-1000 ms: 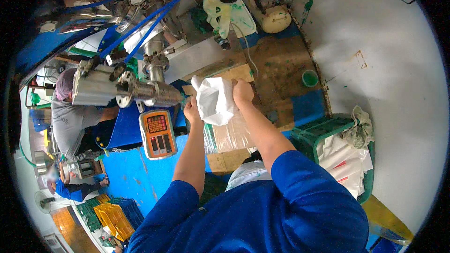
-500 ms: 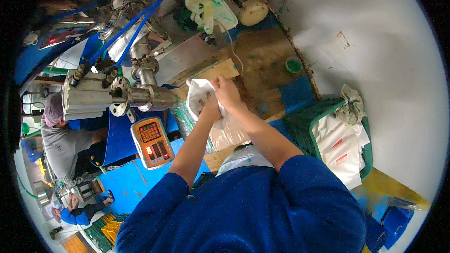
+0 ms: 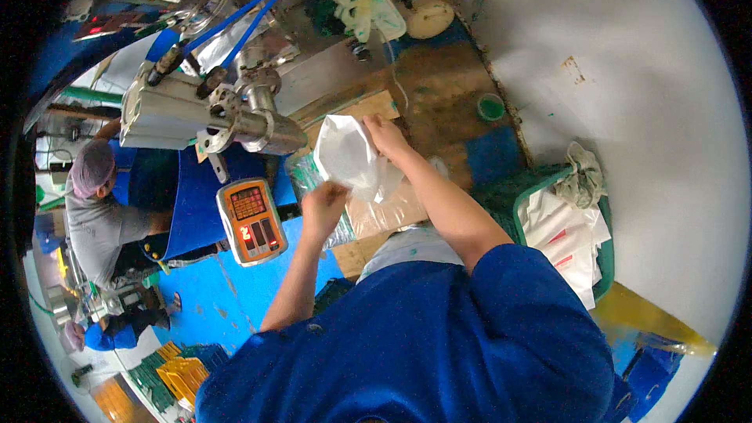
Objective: The person scoops green powder from a large blue drum into a white bag using a green scoop, places the bag on a digital scale, and then moves the filled bag into a green crate. The person repeats this process multiple times.
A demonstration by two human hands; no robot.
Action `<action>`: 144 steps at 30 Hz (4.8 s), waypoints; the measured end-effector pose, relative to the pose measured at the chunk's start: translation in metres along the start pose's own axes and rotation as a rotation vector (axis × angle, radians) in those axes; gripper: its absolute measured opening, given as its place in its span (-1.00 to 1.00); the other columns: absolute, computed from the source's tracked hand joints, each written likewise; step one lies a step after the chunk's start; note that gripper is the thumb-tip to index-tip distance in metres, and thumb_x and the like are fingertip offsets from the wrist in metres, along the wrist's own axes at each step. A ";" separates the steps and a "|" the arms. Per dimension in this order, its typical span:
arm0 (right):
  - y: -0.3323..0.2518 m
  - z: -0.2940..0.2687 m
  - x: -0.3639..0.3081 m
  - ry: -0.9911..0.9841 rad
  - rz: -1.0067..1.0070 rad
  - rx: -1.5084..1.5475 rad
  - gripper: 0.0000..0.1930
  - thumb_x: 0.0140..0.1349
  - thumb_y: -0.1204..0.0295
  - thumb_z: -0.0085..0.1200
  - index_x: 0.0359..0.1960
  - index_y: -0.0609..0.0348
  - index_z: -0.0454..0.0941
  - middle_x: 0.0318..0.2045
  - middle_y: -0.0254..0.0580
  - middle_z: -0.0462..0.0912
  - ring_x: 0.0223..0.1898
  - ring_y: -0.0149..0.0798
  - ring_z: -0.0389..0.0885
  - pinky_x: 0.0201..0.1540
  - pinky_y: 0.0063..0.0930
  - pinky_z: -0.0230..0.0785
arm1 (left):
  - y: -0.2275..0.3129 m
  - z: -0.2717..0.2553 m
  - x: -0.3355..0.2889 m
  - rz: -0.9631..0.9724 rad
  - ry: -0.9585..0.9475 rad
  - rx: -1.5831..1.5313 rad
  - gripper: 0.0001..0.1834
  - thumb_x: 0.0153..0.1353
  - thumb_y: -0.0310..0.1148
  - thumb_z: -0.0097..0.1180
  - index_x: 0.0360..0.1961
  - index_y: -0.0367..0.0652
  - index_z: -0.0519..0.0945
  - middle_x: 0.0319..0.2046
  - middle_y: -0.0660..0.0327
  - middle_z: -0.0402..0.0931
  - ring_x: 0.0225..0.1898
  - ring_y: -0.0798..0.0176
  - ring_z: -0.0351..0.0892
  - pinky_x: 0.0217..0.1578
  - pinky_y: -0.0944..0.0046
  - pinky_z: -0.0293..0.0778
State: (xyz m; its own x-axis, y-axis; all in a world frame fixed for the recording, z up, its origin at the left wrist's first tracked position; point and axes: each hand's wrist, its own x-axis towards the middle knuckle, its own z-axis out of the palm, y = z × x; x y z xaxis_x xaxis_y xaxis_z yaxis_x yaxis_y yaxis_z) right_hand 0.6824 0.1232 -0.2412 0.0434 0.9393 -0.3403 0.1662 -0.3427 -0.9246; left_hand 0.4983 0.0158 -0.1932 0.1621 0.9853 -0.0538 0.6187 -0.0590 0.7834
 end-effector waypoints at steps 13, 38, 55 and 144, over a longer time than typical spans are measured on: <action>-0.001 -0.001 0.003 -0.027 0.074 -0.078 -0.49 0.26 -0.03 -0.29 -0.25 0.18 0.51 -0.53 -0.06 0.57 -0.55 -0.18 0.55 -0.43 -0.27 0.40 | -0.130 0.185 -0.003 -0.632 -0.076 0.333 -0.46 0.08 -0.18 0.11 -0.01 -0.37 0.41 -0.05 -0.05 0.46 -0.10 0.01 0.50 -0.12 0.09 0.40; 0.305 -0.386 -0.313 1.471 0.439 0.078 -0.54 0.20 0.13 -0.08 -0.05 0.28 0.32 -0.16 0.19 0.49 -0.12 0.12 0.46 -0.04 -0.18 0.28 | -0.042 0.139 -0.100 -0.627 -0.427 -0.005 -0.76 0.04 -0.23 0.12 -0.34 -0.16 0.55 -0.54 0.20 0.53 -0.60 0.33 0.51 -0.61 0.35 0.42; 0.101 -0.162 -0.201 -0.676 0.138 0.414 -0.31 0.26 -0.19 -0.41 0.04 0.20 0.40 0.00 -0.11 0.46 0.13 -0.22 0.30 0.18 -0.31 0.09 | 0.156 0.134 -0.087 0.237 0.284 0.164 -0.68 -0.01 -0.13 0.19 -0.29 -0.09 0.56 -0.24 0.12 0.50 -0.16 0.03 0.48 -0.16 0.10 0.39; -0.019 -0.034 0.000 -0.528 -0.204 -0.927 -0.68 -0.11 0.26 0.32 -0.53 0.18 0.44 -0.48 -0.21 0.51 -0.42 -0.32 0.46 -0.36 -0.45 0.31 | -0.076 0.042 -0.053 -0.684 0.069 -1.253 -0.75 0.14 -0.28 0.14 -0.22 -0.19 0.48 -0.27 0.21 0.51 -0.20 0.31 0.51 -0.19 0.24 0.45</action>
State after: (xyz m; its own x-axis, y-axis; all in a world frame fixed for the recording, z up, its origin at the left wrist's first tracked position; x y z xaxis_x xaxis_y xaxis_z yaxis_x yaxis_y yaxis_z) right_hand 0.7131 0.1300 -0.2175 -0.4618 0.7757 -0.4302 0.8110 0.1729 -0.5589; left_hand 0.4749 -0.0382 -0.2754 0.0544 0.7693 -0.6366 -0.5232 0.5649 0.6380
